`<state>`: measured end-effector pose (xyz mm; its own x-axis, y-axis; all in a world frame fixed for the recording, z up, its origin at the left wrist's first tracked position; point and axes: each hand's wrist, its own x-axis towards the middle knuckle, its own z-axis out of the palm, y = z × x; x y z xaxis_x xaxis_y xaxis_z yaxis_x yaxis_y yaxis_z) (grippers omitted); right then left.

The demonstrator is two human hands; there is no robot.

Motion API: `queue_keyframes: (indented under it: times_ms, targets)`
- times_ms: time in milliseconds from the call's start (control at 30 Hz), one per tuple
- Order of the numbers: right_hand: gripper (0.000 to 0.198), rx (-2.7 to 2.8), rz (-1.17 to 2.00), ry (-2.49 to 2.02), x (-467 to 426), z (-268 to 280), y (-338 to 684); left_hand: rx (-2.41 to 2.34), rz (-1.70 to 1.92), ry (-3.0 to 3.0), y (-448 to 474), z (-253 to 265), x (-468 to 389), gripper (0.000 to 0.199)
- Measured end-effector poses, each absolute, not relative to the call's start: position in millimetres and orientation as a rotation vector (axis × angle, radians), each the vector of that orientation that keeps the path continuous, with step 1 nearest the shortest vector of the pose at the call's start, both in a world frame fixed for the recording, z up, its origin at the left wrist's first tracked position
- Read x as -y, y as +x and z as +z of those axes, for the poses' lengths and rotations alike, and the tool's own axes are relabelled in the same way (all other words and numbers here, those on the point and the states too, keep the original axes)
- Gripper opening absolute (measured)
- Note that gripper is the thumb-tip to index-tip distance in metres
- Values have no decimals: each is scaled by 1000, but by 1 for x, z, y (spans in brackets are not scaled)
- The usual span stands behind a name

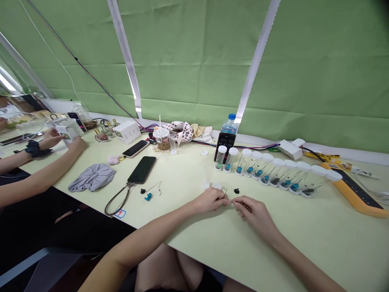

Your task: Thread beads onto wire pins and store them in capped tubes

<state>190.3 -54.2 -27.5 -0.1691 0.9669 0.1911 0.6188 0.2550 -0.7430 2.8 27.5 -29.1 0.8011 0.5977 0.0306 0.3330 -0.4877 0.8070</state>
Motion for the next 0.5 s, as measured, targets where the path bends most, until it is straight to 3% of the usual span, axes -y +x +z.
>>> queue_keyframes:
  times_ms: [100, 333, 500]
  targets:
    - [26, 1872, 648, -1424, 52, -32, 193, -715, 317, 1903, 2, -30, -28, 45]
    - [25, 2233, 62, -1213, 46, -33, 207, -698, 276, 1630, 1, -34, -35, 45]
    - [30, 2340, -1, -1184, 51, -29, 210, -676, 263, 1630, 1, -34, -35, 44]
